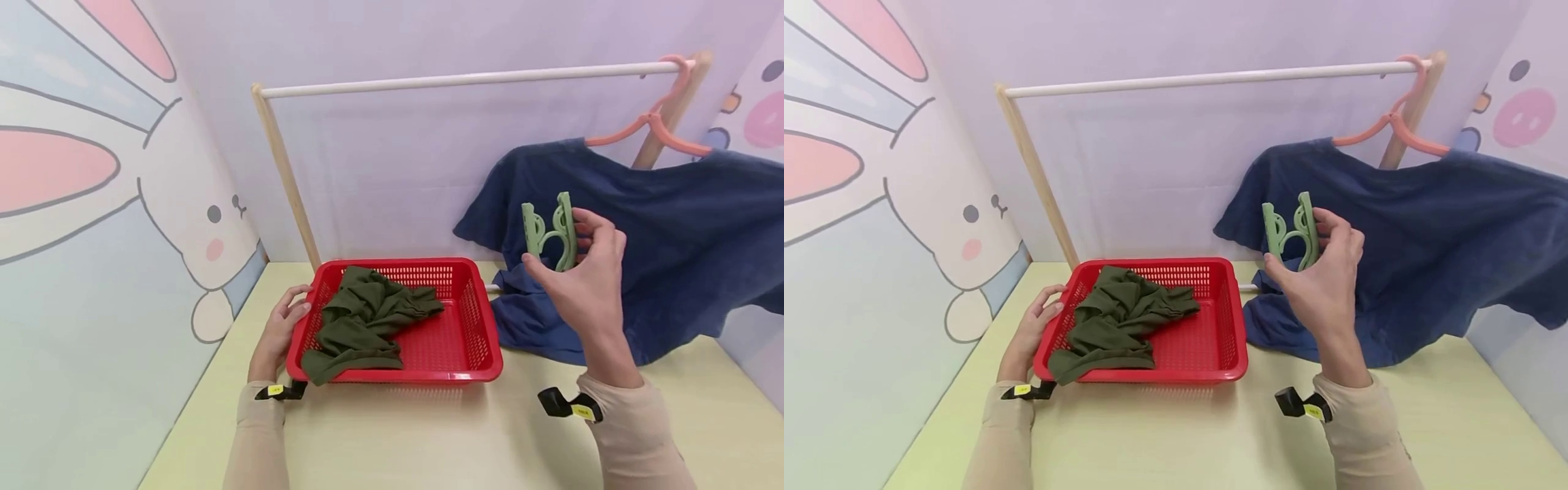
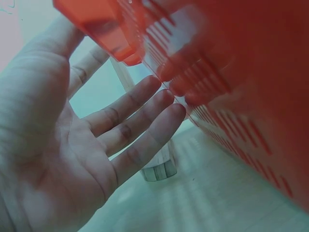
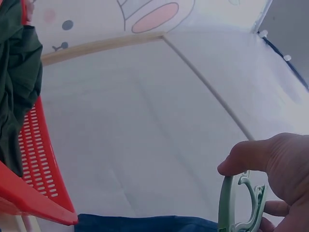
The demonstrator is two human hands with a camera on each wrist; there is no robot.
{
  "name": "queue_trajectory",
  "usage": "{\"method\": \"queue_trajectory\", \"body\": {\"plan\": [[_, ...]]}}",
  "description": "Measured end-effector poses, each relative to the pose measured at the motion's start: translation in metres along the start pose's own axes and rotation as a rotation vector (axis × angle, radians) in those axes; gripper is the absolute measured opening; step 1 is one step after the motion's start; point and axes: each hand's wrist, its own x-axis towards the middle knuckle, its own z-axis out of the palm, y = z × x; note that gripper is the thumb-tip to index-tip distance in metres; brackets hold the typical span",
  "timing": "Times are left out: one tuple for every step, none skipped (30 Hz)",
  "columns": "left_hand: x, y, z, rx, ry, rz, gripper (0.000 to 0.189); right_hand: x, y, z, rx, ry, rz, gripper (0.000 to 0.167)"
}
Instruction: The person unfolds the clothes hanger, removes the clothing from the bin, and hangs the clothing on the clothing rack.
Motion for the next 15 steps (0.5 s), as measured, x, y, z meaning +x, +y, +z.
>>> {"method": "queue_trajectory", "body": {"plan": [[0.000,0.000,0.000,0.004,0.004,-0.006,0.035,0.000,0.000,0.001,-0.003,-0.004,-0.004,0.093],[0.000,0.001,0.000,0.009,0.006,-0.010,0.036,-0.001,0.000,0.001,-0.004,-0.008,-0.007,0.093],[-0.001,0.001,0.000,0.016,0.010,-0.015,0.036,-0.001,-0.001,0.001,-0.005,-0.010,-0.008,0.094],[0.000,0.002,0.000,0.026,0.015,-0.020,0.037,-0.002,0.000,0.001,-0.008,-0.011,-0.007,0.094],[0.000,0.002,0.000,0.041,0.013,-0.025,0.038,-0.002,0.000,0.001,-0.012,-0.010,-0.003,0.094],[0.000,0.003,-0.001,0.056,0.012,-0.025,0.039,-0.003,0.001,0.000,-0.017,-0.008,0.003,0.095],[0.000,0.004,-0.001,0.074,0.010,-0.026,0.041,-0.002,0.001,0.000,-0.020,-0.007,0.004,0.095],[0.000,0.005,-0.002,0.093,0.008,-0.027,0.042,-0.002,0.001,0.000,-0.023,-0.006,0.007,0.095],[0.000,0.007,-0.002,0.112,0.004,-0.025,0.043,-0.002,0.001,0.000,-0.026,-0.007,0.010,0.095],[0.000,0.008,-0.003,0.133,-0.001,-0.023,0.044,-0.002,0.002,0.000,-0.029,-0.007,0.011,0.095],[0.000,0.011,-0.004,0.157,-0.006,-0.017,0.045,-0.002,0.002,0.000,-0.031,-0.010,0.012,0.095],[0.000,0.013,-0.004,0.176,-0.010,-0.011,0.046,-0.003,0.002,0.000,-0.032,-0.013,0.011,0.095],[-0.001,0.016,-0.006,0.199,-0.017,-0.003,0.048,-0.003,0.002,0.000,-0.033,-0.016,0.009,0.095],[-0.002,0.020,-0.007,0.216,-0.030,0.016,0.049,-0.003,0.002,0.000,-0.034,-0.020,0.007,0.095],[-0.003,0.024,-0.009,0.232,-0.040,0.036,0.051,-0.002,0.001,0.000,-0.034,-0.023,0.003,0.095]]}}
